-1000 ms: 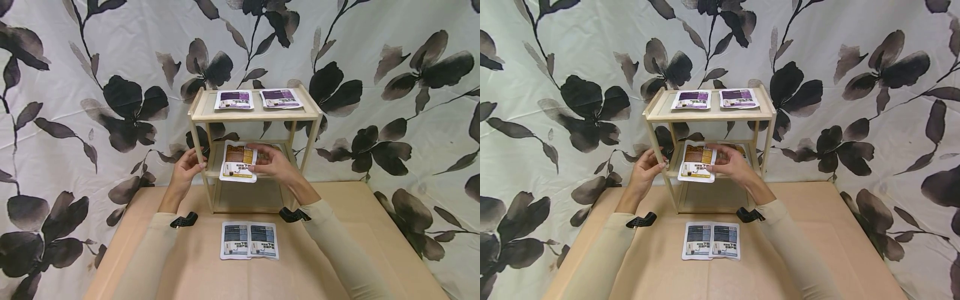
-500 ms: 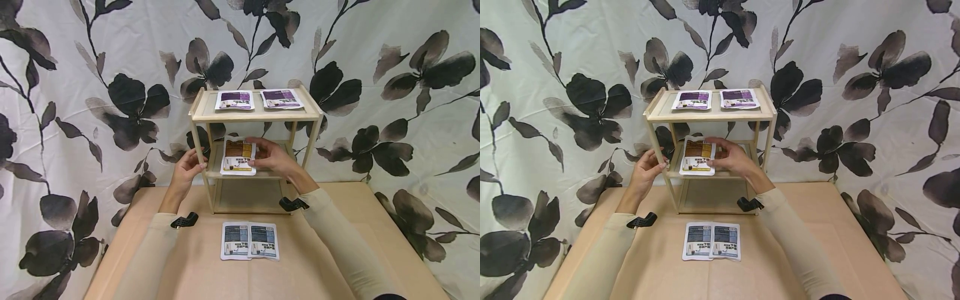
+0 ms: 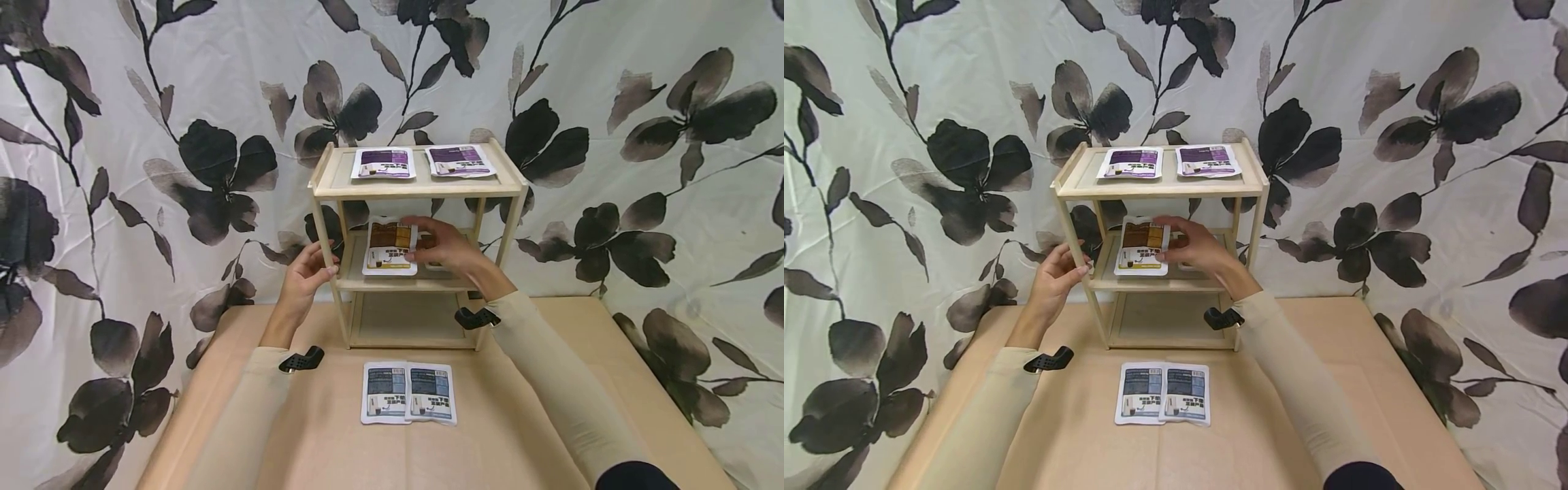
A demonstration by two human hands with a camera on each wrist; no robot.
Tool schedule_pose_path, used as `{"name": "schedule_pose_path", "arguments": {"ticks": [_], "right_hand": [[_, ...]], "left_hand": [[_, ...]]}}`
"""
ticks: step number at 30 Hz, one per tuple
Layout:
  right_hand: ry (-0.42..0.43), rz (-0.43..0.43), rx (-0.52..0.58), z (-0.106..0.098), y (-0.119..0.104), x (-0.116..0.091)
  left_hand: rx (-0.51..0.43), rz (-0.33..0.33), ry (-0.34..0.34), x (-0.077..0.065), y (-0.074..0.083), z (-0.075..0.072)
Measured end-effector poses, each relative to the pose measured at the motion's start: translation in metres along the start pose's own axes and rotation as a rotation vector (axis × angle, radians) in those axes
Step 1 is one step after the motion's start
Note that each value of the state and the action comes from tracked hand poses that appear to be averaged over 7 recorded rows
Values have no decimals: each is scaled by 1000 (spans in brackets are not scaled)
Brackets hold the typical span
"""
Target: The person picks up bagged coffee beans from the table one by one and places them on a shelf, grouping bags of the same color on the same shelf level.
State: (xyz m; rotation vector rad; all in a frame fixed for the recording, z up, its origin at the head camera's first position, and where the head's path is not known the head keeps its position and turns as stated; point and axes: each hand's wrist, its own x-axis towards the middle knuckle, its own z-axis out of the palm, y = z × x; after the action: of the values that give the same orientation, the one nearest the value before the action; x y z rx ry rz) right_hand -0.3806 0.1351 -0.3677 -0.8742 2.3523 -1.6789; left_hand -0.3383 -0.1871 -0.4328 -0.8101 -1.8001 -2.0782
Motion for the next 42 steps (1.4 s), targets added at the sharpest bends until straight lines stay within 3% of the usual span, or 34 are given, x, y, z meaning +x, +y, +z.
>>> {"name": "schedule_pose_path", "arguments": {"ticks": [13, 24, 32, 42], "right_hand": [[-18, 141, -82, -3, -5, 11], [10, 181, -166, 1, -16, 8], [20, 161, -225, 1, -29, 2], [66, 70, -324, 2, -38, -19]], "left_hand": [[-11, -14, 10, 0, -1, 0], [-3, -10, -2, 0, -3, -1], [-1, -1, 0, 0, 1, -1], [12, -23, 14, -1, 2, -1]]}}
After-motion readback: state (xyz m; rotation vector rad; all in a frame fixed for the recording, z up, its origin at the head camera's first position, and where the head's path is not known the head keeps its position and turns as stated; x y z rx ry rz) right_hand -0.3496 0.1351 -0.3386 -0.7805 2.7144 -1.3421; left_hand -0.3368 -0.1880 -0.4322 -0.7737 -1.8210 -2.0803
